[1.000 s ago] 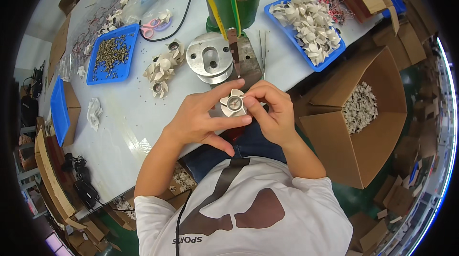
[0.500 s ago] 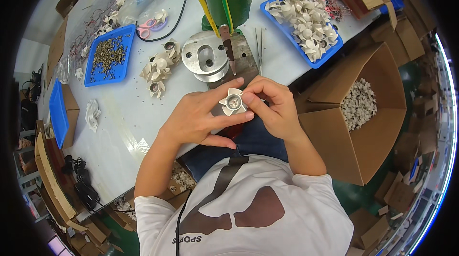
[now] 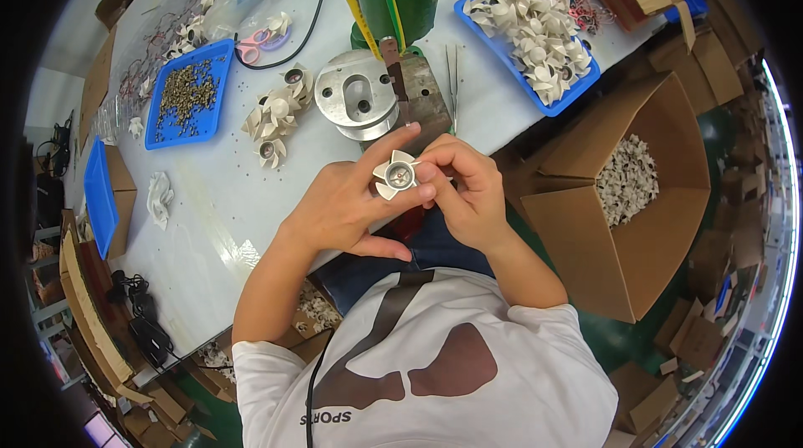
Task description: Assemble mechanical components using a manual lever press and tweezers at a factory workstation.
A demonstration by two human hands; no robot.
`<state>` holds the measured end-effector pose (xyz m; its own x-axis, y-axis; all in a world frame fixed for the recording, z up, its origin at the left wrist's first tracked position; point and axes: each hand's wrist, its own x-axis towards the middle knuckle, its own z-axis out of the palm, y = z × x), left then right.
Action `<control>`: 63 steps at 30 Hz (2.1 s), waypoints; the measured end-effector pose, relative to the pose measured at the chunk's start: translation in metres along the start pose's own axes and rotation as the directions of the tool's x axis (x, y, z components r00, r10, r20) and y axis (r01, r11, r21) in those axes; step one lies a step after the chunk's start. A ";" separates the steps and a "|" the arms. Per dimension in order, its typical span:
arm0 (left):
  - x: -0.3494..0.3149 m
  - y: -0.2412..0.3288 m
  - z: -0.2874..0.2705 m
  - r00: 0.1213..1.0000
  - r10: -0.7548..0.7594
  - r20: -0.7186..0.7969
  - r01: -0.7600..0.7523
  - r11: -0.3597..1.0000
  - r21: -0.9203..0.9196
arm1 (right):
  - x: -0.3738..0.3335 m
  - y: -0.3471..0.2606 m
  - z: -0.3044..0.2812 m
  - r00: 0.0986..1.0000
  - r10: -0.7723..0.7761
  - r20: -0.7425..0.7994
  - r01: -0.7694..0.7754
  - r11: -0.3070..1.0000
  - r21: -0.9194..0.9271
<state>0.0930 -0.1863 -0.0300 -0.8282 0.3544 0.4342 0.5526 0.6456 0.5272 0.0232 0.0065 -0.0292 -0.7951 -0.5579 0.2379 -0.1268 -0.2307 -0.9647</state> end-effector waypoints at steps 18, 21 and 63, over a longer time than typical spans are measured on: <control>-0.008 -0.001 0.009 0.852 0.054 -0.521 -0.044 0.999 0.031 | 0.003 0.000 -0.009 0.996 -0.084 0.024 0.086 0.985 -0.152; -0.006 0.008 0.010 0.849 -0.322 -0.419 0.147 0.905 -0.398 | 0.004 0.001 -0.008 0.992 -0.118 0.042 0.124 0.975 -0.187; -0.012 -0.001 0.002 0.667 -0.487 -0.564 0.205 0.848 -0.489 | 0.002 0.032 0.001 0.977 -0.173 0.123 0.194 0.963 -0.188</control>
<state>0.1025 -0.1899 -0.0373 -0.7690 -0.4591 0.4449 0.3444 0.2887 0.8933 0.0178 -0.0025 -0.0594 -0.6822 -0.6034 0.4130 -0.3878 -0.1803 -0.9040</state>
